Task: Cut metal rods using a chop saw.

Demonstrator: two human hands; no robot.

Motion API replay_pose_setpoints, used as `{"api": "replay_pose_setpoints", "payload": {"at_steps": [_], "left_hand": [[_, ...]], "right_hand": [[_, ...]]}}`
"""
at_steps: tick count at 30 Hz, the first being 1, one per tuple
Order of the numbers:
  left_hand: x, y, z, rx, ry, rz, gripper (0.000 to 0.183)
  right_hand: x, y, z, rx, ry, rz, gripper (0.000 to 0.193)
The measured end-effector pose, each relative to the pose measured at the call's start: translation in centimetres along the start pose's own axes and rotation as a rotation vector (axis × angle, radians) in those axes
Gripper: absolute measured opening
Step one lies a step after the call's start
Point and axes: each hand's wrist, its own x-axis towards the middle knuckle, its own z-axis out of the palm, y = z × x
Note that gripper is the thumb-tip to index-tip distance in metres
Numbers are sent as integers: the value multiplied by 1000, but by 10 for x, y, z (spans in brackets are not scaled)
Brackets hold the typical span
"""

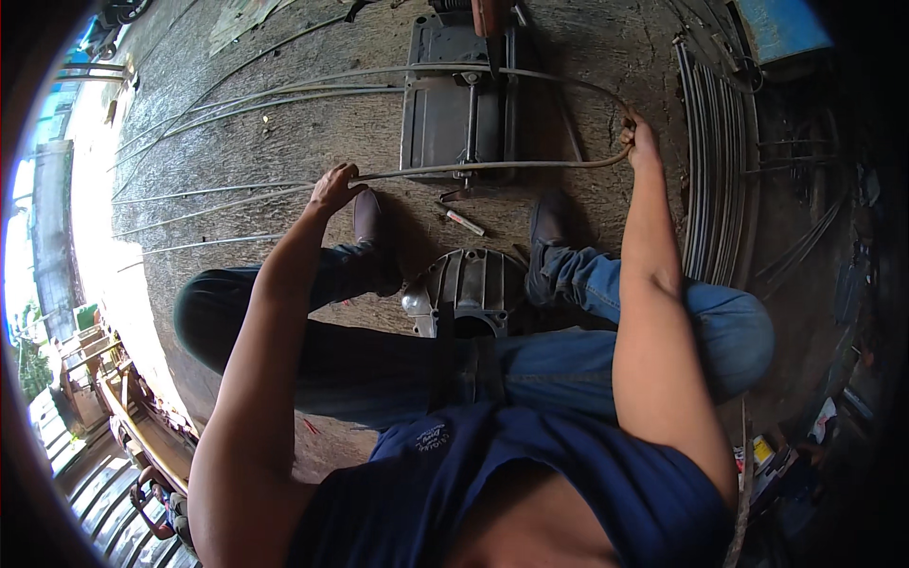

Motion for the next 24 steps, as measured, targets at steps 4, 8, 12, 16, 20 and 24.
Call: {"api": "replay_pose_setpoints", "payload": {"at_steps": [4, 8, 12, 16, 20, 24], "left_hand": [[1, -6, -8, 65, -65, -120, 39], [-4, -3, -11, 26, -46, -52, 35], [-15, 11, -25, 73, -2, -11, 33], [-22, 37, -52, 79, -10, -3, 27], [-12, 58, -69, 42, -29, 52, 27], [-5, 78, -61, 49, -39, 164, 21]], "right_hand": [[-38, 31, -1, 408, -25, 41, 39], [-61, 68, 15, 599, -93, 86, 53], [-57, 55, 34, 481, 224, 41, 53], [-56, 13, 40, 388, 470, 177, 53], [-52, -17, 21, 442, 540, 187, 48], [-34, -37, -22, 512, 583, 139, 41]]}}
